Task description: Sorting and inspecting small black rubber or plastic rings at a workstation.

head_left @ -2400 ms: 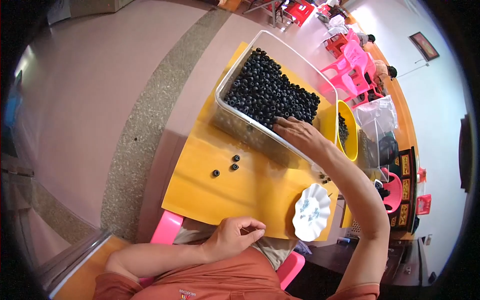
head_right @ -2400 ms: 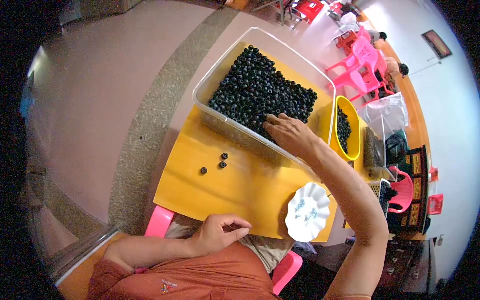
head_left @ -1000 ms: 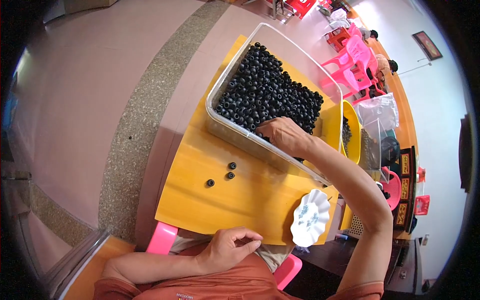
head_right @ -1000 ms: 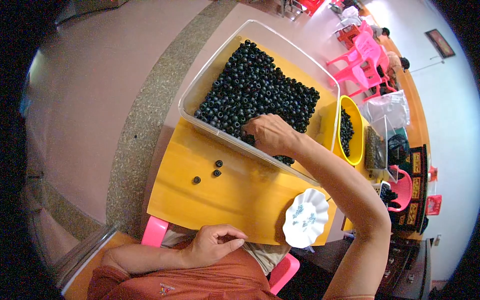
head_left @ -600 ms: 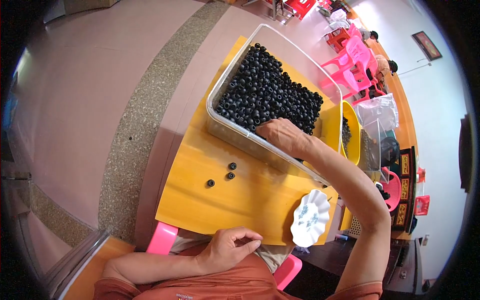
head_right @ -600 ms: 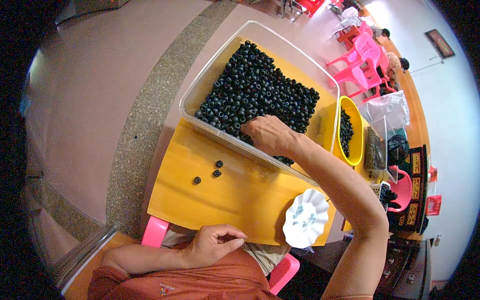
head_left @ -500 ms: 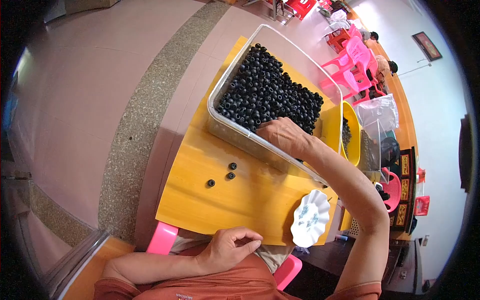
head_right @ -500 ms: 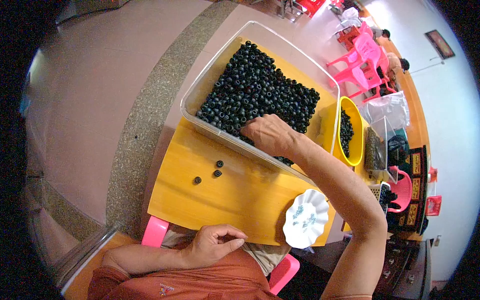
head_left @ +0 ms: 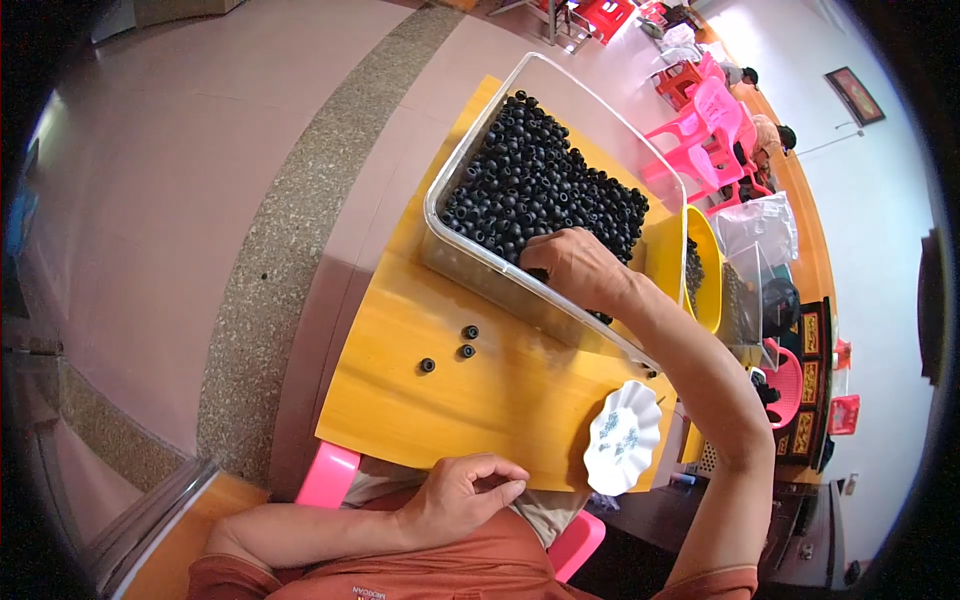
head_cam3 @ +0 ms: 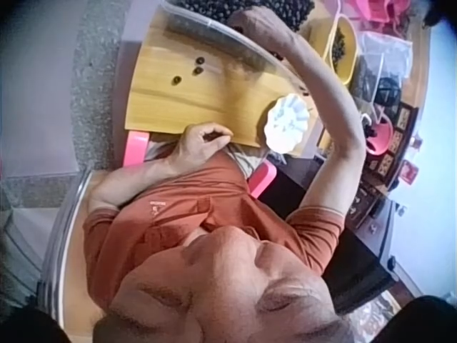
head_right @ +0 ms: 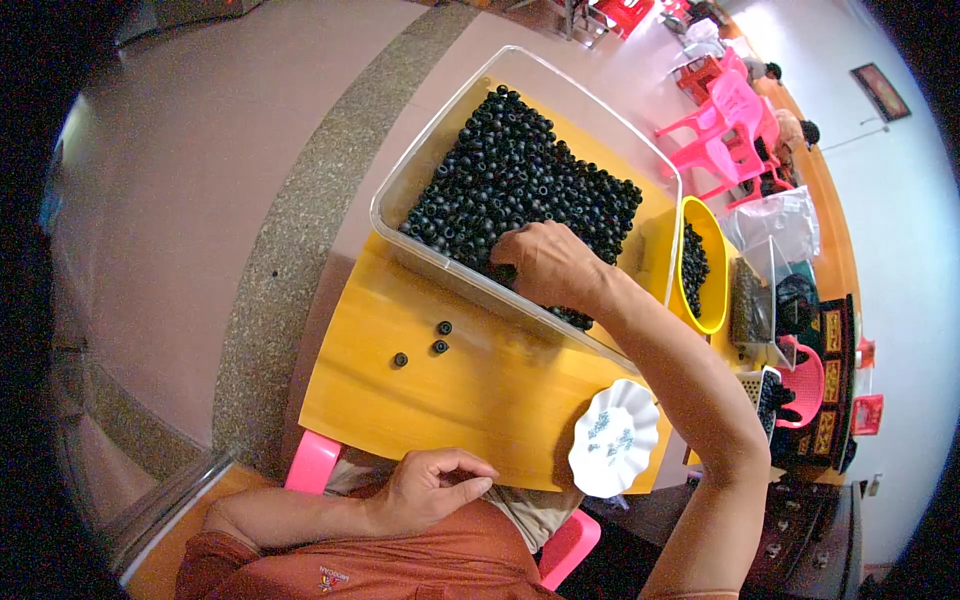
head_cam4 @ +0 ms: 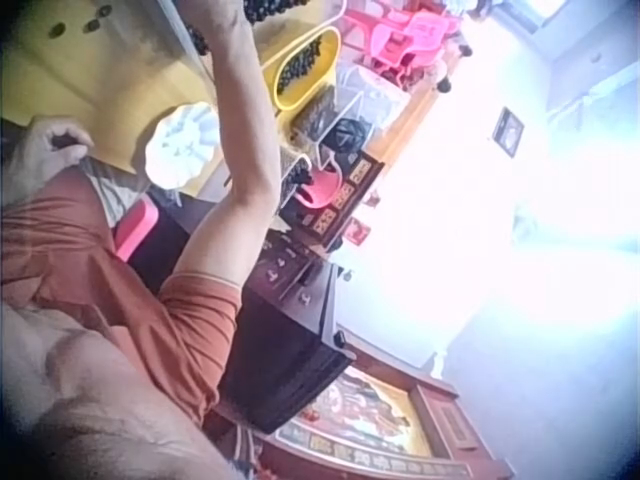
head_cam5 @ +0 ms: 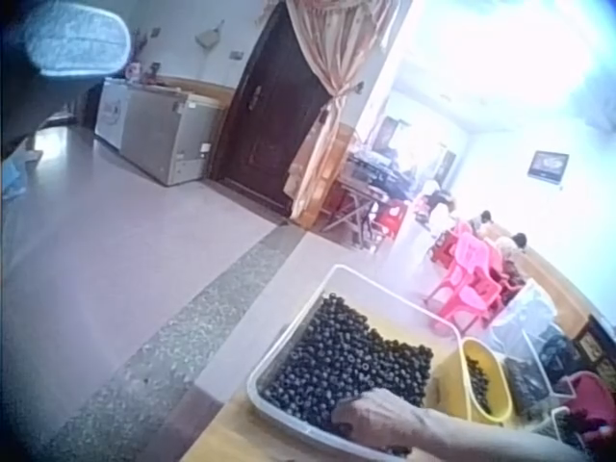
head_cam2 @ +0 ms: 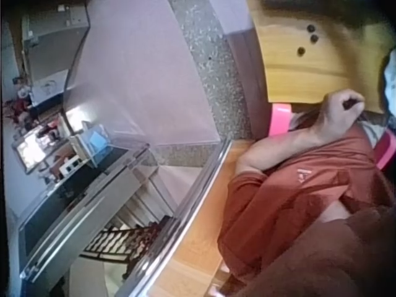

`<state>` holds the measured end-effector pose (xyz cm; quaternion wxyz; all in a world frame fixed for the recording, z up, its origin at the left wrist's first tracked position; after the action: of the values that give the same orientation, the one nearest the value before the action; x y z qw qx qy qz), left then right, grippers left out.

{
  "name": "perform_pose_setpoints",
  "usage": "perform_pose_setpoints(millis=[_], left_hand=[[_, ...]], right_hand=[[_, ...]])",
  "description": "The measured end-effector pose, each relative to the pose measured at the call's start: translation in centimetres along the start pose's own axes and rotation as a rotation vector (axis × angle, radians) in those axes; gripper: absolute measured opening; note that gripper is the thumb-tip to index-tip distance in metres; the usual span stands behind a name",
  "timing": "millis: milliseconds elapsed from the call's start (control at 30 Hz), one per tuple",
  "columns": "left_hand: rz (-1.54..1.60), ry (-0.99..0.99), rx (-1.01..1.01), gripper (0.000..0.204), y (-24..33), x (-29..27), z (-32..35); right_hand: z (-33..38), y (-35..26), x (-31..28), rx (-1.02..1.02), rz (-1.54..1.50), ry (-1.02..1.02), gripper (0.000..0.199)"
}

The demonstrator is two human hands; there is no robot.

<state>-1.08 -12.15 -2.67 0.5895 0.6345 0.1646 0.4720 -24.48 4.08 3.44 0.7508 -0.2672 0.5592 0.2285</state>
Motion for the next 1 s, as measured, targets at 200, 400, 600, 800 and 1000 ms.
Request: perform_pose_setpoints(millis=[200,400,600,800,1000], left_hand=[[0.010,0.000,-0.023,0.018,-0.4,0.1,0.1],[-0.035,-0.003,-0.011,0.019,0.0,0.0,0.0],[-0.011,0.009,0.014,0.017,-0.1,0.0,0.0],[-0.043,0.017,0.011,0.017,0.4,-0.3,-0.2],[-0.060,0.027,0.041,0.018,0.5,-0.4,-0.2]], right_hand=[[0.1,-0.2,-0.3,0.030,0.025,-0.051,0.021],[0.3,-1.0,-0.4,-0.076,0.035,-0.022,0.023],[-0.8,-1.3,0.5,-0.262,0.003,0.050,0.025],[-1.3,-1.9,-0.7,-0.187,-0.044,-0.132,0.020],[-1.2,-1.9,-0.4,-0.109,-0.027,-0.215,0.016]])
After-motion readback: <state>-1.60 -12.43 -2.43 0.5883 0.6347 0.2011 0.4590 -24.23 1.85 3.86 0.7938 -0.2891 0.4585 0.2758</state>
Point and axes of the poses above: each hand's wrist, its own z-axis away from the middle knuckle, its own x-axis out of the palm, y = z × x, the point moved 3 cm from there along -z, towards the middle knuckle, and after that the axes turned 5 degrees about x, right-handed, at the moved point
